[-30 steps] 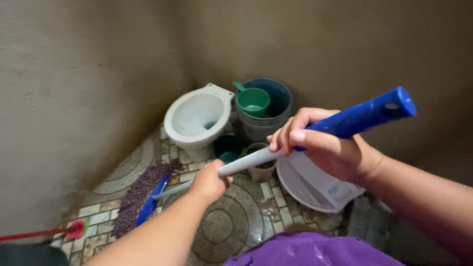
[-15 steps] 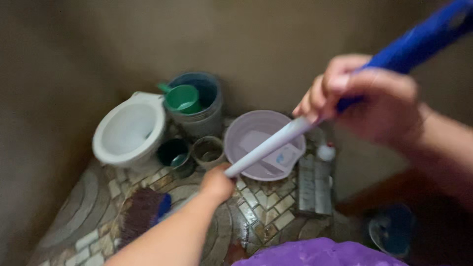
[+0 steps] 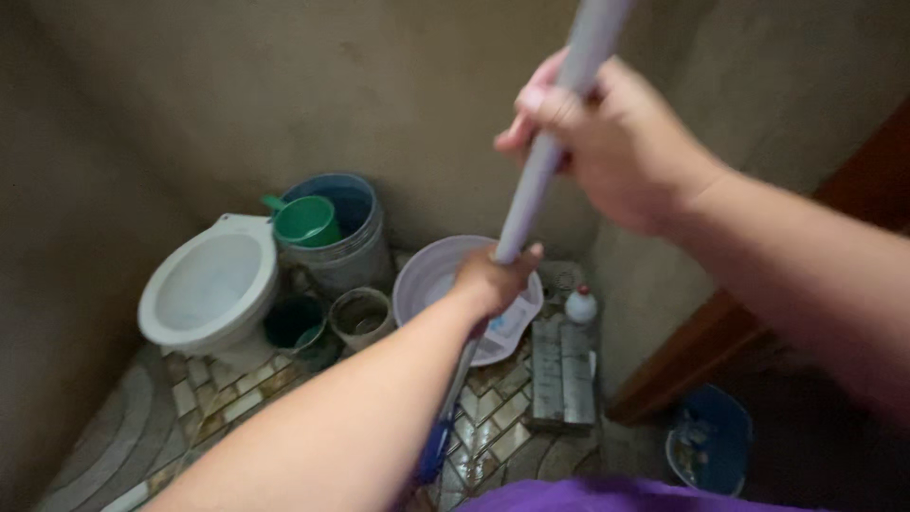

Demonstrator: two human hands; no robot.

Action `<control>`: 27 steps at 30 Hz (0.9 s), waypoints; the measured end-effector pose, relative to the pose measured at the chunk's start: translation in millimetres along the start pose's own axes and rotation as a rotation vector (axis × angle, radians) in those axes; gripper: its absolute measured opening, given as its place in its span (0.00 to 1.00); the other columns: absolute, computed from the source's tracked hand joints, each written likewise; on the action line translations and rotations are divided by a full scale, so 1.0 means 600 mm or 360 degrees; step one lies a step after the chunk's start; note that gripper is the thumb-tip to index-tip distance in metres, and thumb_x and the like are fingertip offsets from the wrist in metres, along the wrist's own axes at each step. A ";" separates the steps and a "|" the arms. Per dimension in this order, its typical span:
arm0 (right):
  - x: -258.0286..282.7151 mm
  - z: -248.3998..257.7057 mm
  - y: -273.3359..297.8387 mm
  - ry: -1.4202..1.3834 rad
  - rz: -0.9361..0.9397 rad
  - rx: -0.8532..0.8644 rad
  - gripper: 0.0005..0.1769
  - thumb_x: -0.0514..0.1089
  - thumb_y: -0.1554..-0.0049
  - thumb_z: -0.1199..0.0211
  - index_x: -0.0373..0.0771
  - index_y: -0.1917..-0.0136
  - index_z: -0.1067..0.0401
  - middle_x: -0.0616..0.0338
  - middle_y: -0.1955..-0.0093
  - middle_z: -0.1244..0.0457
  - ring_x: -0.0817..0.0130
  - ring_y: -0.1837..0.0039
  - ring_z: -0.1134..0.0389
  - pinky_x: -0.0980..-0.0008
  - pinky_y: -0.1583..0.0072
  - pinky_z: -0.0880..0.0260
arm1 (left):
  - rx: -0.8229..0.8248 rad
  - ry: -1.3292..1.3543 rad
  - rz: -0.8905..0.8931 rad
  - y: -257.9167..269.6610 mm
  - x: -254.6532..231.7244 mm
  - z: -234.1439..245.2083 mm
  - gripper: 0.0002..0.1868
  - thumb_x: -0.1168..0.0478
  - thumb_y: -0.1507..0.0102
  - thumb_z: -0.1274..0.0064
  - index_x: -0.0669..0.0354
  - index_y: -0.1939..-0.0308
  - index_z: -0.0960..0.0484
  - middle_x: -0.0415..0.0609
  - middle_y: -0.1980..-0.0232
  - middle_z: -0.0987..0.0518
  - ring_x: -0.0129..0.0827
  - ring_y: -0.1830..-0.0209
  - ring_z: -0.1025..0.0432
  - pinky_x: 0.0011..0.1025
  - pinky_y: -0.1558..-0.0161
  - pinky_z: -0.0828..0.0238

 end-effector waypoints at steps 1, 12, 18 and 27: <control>-0.026 -0.013 -0.002 0.0037 -0.0119 0.0006 0.12 0.49 0.38 0.38 0.44 0.45 0.34 0.61 0.50 0.34 0.69 0.43 0.29 0.60 0.41 0.28 | 0.0012 0.0077 -0.0041 -0.001 -0.004 0.011 0.23 0.41 0.38 0.42 0.60 0.67 0.19 0.45 0.71 0.22 0.30 0.72 0.31 0.35 0.66 0.34; -0.112 -0.147 -0.055 0.0562 -0.0249 0.0403 0.24 0.52 0.38 0.43 0.41 0.32 0.31 0.58 0.36 0.33 0.67 0.31 0.35 0.64 0.31 0.36 | -0.0233 0.0114 -0.0110 0.028 0.032 0.171 0.19 0.45 0.40 0.43 0.59 0.66 0.16 0.46 0.69 0.18 0.31 0.67 0.26 0.33 0.59 0.29; -0.228 -0.173 -0.049 0.0384 -0.0593 0.0441 0.26 0.51 0.39 0.46 0.42 0.29 0.34 0.58 0.31 0.35 0.69 0.29 0.35 0.63 0.34 0.32 | -0.0338 0.0360 -0.0412 0.056 -0.003 0.273 0.26 0.43 0.39 0.43 0.67 0.71 0.17 0.47 0.76 0.20 0.29 0.77 0.25 0.31 0.70 0.29; -0.302 -0.229 -0.004 0.0721 -0.0998 0.0638 0.37 0.46 0.45 0.39 0.49 0.23 0.41 0.57 0.30 0.37 0.65 0.43 0.30 0.65 0.47 0.24 | -0.0639 0.0670 -0.0843 0.090 -0.224 0.400 0.26 0.38 0.42 0.40 0.57 0.76 0.23 0.39 0.81 0.30 0.24 0.85 0.33 0.28 0.80 0.34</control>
Point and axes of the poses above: each hand's wrist, its own y-axis away from the middle knuckle, its own z-axis out of the back of the hand, x = y × z, the point moved 10 cm from there along -y, towards the middle knuckle
